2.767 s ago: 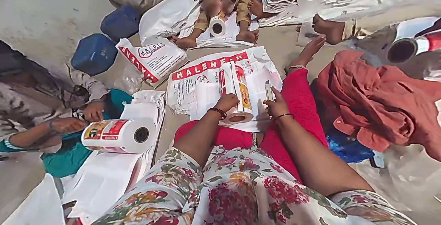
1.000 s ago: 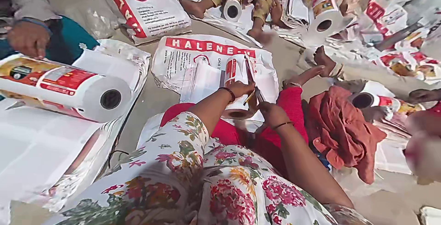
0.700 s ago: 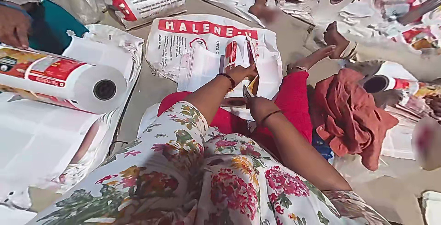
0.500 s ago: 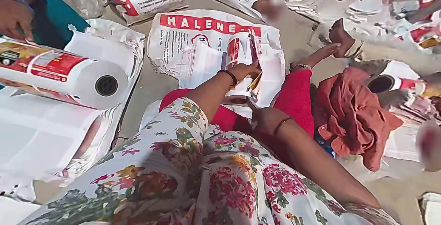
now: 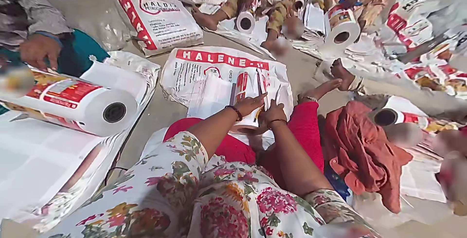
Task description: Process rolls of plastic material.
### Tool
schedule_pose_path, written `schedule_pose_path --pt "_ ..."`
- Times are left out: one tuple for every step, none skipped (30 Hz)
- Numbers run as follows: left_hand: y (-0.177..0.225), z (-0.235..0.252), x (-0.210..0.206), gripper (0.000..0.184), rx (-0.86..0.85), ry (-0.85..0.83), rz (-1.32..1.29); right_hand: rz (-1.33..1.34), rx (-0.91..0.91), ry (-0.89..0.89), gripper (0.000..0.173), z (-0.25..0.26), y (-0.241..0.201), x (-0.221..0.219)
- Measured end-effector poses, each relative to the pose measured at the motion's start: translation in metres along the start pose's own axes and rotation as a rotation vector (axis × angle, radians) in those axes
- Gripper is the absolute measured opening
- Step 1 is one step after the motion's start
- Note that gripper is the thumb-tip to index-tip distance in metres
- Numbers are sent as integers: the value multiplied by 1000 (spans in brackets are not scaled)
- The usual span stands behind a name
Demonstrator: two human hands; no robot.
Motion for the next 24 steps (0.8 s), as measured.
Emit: schedule_pose_path --pt "-4 0 -2 59 18 11 10 5 -13 -22 76 5 5 -4" --pt "-7 0 -4 60 25 26 30 25 -9 -61 72 9 8 -6" --pt "-10 0 -6 61 32 42 44 58 15 -106 71 12 9 -7" --pt "-8 -2 -8 61 27 54 60 107 50 -146 70 12 8 -7" --pt "-5 -5 -9 61 28 52 81 149 90 -171 71 10 5 -8" --pt "-4 -5 -10 62 18 60 98 159 111 -181 76 7 0 -8" --pt "-7 -4 -12 64 7 71 120 136 109 -173 82 5 -3 -9" --pt "-10 -3 -14 66 -12 83 146 112 90 -151 85 5 -3 -10" --pt "-9 -4 -18 66 -35 91 171 91 65 -133 82 7 1 -11" --pt "-5 -5 -21 65 -51 88 203 75 46 -124 74 11 5 -12" --pt "1 -6 -23 63 -55 74 256 54 37 -118 62 16 7 -9" --pt "6 -6 -26 62 -49 66 335 22 35 -116 53 21 9 -5" --pt "8 -5 -31 66 -38 53 452 -3 39 -108 45 27 12 2" --pt "9 -6 -36 70 -27 22 548 -22 39 -91 41 35 19 7" --pt "6 -8 -42 69 -9 -16 606 -36 13 -85 40 43 35 8" --pt "1 -8 -44 65 15 -53 642 -44 -52 -93 40 55 58 4" --pt "-2 -8 -46 61 23 -64 658 -48 -142 -113 42 66 86 -2" --pt "-5 -8 -48 57 25 -64 661 -50 -228 -132 44 74 111 -9" --pt "-8 -8 -45 54 22 -49 658 -39 -277 -117 46 81 125 -10" --pt "-10 -11 -42 52 23 -30 645 -2 -285 -83 46 83 126 -8" --pt "-12 -13 -37 49 23 -5 633 59 -278 -21 45 82 121 -1" --pt "-13 -15 -32 48 29 19 628 128 -257 58 45 80 114 9" --pt "-13 -17 -29 47 39 43 633 181 -216 133 45 76 105 18" --pt "-14 -19 -28 47 50 64 650 209 -152 191 46 71 92 24"
Point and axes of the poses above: each hand's wrist, its own z-axis towards the middle knuckle, its own x-axis out of the back of the hand, y = z × x, the point moved 10 cm from there along z, towards the middle knuckle, and after that the axes turned 2 degrees about -x, right-handed, at the moved point
